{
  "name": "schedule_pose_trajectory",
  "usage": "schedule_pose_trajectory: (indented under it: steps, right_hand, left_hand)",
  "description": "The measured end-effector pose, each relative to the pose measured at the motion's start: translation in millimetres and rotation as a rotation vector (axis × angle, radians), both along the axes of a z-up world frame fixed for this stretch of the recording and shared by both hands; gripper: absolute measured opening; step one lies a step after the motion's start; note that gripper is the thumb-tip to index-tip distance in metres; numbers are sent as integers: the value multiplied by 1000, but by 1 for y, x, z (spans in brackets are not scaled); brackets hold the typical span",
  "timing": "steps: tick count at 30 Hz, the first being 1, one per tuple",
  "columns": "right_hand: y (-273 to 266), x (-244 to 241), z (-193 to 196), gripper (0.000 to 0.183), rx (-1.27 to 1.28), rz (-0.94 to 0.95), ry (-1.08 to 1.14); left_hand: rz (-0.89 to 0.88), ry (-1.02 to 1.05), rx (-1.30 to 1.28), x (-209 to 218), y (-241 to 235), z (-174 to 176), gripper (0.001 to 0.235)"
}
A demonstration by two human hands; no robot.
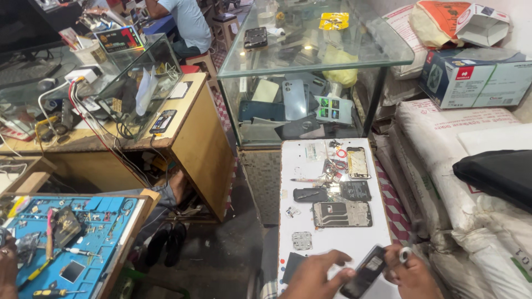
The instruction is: The person uses a prying tool to separate the back cover of a smartphone, then reattaches it and presses along the edges to secure it. The phone is handled repeatedly and placed on a cluttered workbench with other disassembled devices.
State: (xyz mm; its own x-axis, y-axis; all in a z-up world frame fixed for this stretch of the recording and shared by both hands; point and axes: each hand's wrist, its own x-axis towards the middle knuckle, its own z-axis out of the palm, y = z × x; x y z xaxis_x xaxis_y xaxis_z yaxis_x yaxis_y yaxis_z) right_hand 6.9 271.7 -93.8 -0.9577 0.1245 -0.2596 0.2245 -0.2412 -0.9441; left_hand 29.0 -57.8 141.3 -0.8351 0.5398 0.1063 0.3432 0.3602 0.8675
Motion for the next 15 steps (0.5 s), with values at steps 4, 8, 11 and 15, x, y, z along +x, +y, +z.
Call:
schedule_pose_trajectory:
  steps: [4, 8, 11, 15]
  right_hand:
    - [11, 0, -6, 32, -318, -158, -67]
    - [11, 0, 1, 31, -188, -135, -176]
    - [9, -11, 12, 31, -74, -56, -238]
    - [-2, -13, 22, 31, -122, -16, -286]
  left_hand:
    - [88, 456, 182, 26, -48, 92, 31]
    - [-235, 673, 217, 53, -71, 152, 26]
    - [-324, 573, 295, 75, -85, 160, 24]
    - [-385, 451, 350, 87, -106, 158, 19]
